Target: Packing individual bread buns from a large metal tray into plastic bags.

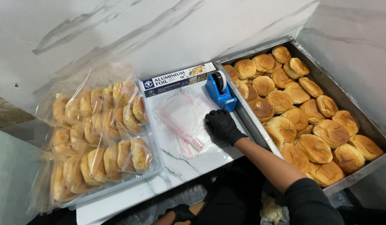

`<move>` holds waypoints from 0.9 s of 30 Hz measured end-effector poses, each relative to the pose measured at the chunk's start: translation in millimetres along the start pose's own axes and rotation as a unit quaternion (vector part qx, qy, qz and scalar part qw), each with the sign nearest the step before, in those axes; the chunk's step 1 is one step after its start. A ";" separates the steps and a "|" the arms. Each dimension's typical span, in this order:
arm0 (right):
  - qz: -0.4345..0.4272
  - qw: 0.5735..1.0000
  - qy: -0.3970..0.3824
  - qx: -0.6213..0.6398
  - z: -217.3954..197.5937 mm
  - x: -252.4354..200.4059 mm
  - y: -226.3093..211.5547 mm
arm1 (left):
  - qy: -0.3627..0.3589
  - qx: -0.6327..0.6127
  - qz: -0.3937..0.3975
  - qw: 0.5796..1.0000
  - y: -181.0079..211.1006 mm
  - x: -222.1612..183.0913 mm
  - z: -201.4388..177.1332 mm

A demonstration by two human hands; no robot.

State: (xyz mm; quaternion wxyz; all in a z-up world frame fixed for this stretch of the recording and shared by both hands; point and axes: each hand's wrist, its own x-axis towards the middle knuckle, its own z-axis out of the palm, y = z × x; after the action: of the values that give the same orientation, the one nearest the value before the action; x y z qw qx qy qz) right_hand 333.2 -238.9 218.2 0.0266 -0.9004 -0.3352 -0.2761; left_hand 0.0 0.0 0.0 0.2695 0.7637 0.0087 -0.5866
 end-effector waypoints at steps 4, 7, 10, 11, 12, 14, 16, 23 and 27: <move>-0.017 0.997 -0.018 0.076 -39.0 22.1 -3.2 | -0.014 -0.021 -0.012 1.000 30.3 -30.6 -88.2; -0.012 0.996 -0.017 0.083 -38.7 25.3 -2.5 | 0.121 -0.079 0.012 0.989 26.7 -42.7 -96.7; -0.009 0.995 -0.018 0.102 -42.7 27.4 -4.7 | 0.146 -0.064 0.089 0.983 22.6 -43.1 -92.1; -0.006 0.995 -0.020 0.094 -39.0 26.3 -4.7 | 0.168 -0.052 0.152 0.973 23.0 -42.4 -89.3; -0.005 0.996 -0.022 0.083 -37.1 25.6 -1.3 | 0.190 -0.041 0.217 0.957 27.4 -39.7 -86.4; -0.003 0.996 -0.045 0.077 -41.1 26.9 -2.8 | 0.211 -0.033 0.282 0.935 38.6 -34.7 -82.7; -0.003 0.995 -0.068 0.072 -45.7 30.1 -3.7 | 0.234 -0.026 0.345 0.909 61.6 -67.3 -86.4; -0.097 0.991 -0.002 0.094 -58.7 62.8 -12.3 | 0.135 -0.070 0.536 0.831 149.8 -237.2 -132.1; -0.139 0.981 -0.004 0.138 -43.6 86.3 -17.9 | 0.261 -0.188 0.581 0.748 188.1 -268.8 -166.0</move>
State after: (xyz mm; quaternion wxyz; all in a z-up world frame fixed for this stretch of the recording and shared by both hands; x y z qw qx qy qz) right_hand 355.0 -184.4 297.1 0.1111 -0.8339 -0.4919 -0.2244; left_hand 126.2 -9.3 345.2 0.6839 0.6781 -0.2566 -0.0813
